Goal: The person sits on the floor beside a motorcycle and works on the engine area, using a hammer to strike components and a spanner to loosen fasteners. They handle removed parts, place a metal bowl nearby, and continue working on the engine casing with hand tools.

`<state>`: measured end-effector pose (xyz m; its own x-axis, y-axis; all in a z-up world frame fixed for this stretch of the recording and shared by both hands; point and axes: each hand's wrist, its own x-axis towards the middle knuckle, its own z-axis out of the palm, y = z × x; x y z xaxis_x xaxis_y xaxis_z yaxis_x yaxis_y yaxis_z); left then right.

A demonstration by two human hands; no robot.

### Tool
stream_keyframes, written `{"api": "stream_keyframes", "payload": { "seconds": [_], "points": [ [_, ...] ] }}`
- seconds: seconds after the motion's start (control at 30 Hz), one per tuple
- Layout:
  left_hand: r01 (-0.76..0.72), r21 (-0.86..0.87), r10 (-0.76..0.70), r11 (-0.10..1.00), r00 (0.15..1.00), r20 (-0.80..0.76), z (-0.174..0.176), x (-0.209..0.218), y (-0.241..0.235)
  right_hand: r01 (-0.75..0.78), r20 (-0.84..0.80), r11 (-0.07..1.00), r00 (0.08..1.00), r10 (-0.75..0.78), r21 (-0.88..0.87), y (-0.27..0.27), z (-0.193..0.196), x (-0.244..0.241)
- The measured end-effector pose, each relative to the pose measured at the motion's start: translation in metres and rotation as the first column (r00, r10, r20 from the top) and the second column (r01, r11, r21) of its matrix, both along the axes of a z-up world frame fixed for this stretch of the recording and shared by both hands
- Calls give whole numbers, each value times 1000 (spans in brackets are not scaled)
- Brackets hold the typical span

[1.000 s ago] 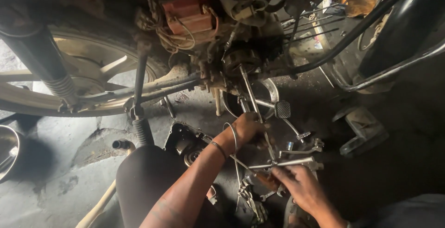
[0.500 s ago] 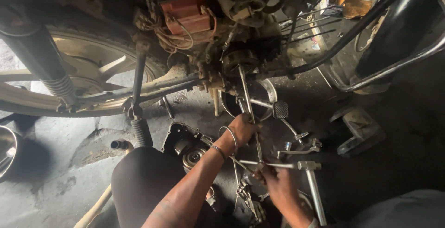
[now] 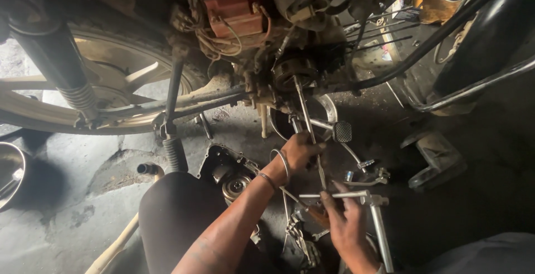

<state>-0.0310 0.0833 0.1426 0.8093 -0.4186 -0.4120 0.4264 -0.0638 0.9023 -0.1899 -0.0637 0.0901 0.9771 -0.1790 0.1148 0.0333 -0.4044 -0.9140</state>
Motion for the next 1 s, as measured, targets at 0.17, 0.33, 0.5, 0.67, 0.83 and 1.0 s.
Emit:
{"api": "stream_keyframes", "payload": {
  "seconds": [0.17, 0.33, 0.5, 0.67, 0.83, 1.0],
  "points": [
    [17, 198, -29, 980, 998, 62, 0, 1, -2, -22, -48, 996, 999, 18, -87, -9, -51, 11],
    [7, 51, -9, 999, 999, 47, -3, 1, 2, -116, -179, 983, 974, 140, 142, 4, -64, 31],
    [-12, 43, 9, 999, 998, 54, -7, -3, 3, -74, 115, 976, 992, 51, 205, 21, -55, 30],
    [5, 159, -19, 987, 996, 87, -20, 6, 2, 163, -358, 930, 933, -37, 329, 38, 8, 37],
    [-5, 16, 4, 1000, 1000, 29, -25, 5, 4, 89, -224, 989, 973, -61, 120, 37, 2, 38],
    [-30, 4, 30, 1000, 999, 10, -5, 5, 9, 81, -166, 996, 983, -72, 47, 36, -7, 34]
  ]
}}
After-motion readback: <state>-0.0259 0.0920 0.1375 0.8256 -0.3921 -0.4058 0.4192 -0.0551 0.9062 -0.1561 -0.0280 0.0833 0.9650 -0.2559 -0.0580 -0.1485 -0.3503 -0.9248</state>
